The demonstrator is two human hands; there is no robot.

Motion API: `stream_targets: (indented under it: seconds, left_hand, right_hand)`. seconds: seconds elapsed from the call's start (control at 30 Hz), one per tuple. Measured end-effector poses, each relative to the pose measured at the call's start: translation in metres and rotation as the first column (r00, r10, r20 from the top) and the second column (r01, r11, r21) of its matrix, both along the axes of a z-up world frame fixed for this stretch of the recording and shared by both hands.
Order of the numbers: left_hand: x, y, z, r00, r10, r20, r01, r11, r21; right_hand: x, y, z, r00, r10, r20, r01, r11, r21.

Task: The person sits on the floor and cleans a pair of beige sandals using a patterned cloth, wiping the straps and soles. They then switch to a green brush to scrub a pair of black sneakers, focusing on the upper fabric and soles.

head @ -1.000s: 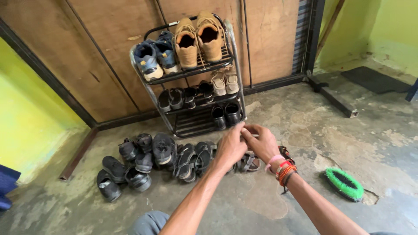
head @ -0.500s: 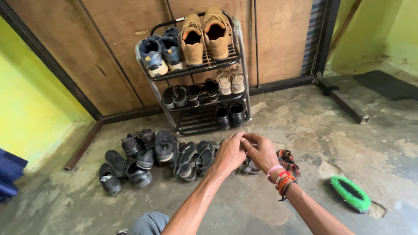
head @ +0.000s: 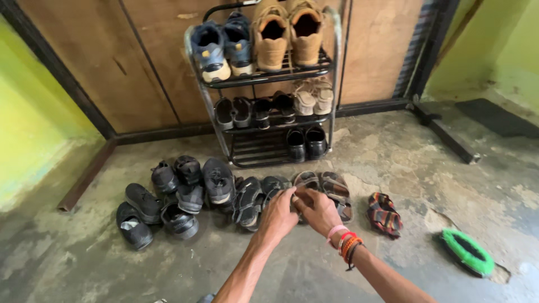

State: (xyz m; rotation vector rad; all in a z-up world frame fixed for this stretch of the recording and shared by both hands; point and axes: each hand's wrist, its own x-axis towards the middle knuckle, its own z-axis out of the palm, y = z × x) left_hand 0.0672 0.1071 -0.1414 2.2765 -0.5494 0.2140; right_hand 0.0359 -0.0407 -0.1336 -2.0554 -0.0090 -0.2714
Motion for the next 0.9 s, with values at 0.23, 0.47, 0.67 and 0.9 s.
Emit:
stream_targets:
  seconds: [0.23, 0.47, 0.67, 0.9]
  left_hand:
    - [0.034, 0.069, -0.005, 0.980, 0.197, 0.034, -0.198, 0.927, 0.318]
    - [0.087, 0.155, -0.015, 0.879, 0.453, 0.150, -0.435, 0.632, 0.641]
    - [0.125, 0.196, -0.050, 0.764, 0.645, 0.007, -0.491, 0.575, 0.654]
    - [0.124, 0.226, -0.065, 0.781, 0.606, 0.153, -0.556, 0.562, 0.612]
  right_hand:
    - [0.034, 0.063, -0.015, 0.999, 0.034, -0.010, -0.035, 0.989, -0.147]
    - [0.081, 0.127, -0.033, 0.990, 0.125, -0.065, -0.136, 0.969, -0.205]
    - [0.128, 0.185, -0.049, 0.988, 0.125, -0.094, -0.151, 0.919, -0.363]
    - [0.161, 0.224, -0.067, 0.938, 0.073, -0.339, -0.233, 0.857, -0.461]
